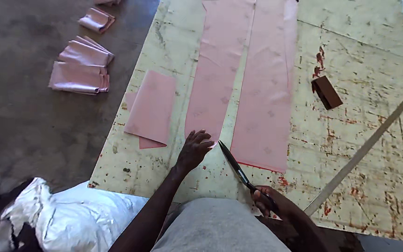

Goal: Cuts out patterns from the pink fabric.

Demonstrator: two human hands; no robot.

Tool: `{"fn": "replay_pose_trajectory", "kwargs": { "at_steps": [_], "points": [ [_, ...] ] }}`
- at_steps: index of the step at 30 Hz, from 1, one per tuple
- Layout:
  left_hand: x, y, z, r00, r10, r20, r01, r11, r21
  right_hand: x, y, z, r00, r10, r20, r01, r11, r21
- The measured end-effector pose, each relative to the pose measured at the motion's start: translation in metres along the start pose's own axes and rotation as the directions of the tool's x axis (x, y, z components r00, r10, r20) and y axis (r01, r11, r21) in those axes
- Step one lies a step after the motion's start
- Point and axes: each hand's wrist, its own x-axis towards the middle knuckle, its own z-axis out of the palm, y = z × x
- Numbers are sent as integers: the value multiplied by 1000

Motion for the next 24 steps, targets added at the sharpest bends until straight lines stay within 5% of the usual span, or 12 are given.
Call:
{"fn": "replay_pose_trajectory", "kwargs": {
  "at_steps": [12, 24],
  "points": [
    [3, 0, 0, 999, 30, -26, -31, 999, -15, 5, -32, -56, 995, 50, 89, -29, 976, -218],
    [3, -1, 0, 999, 44, -24, -44, 999, -8, 8, -36, -68, 987, 72, 142, -41, 977, -211]
  ]
}}
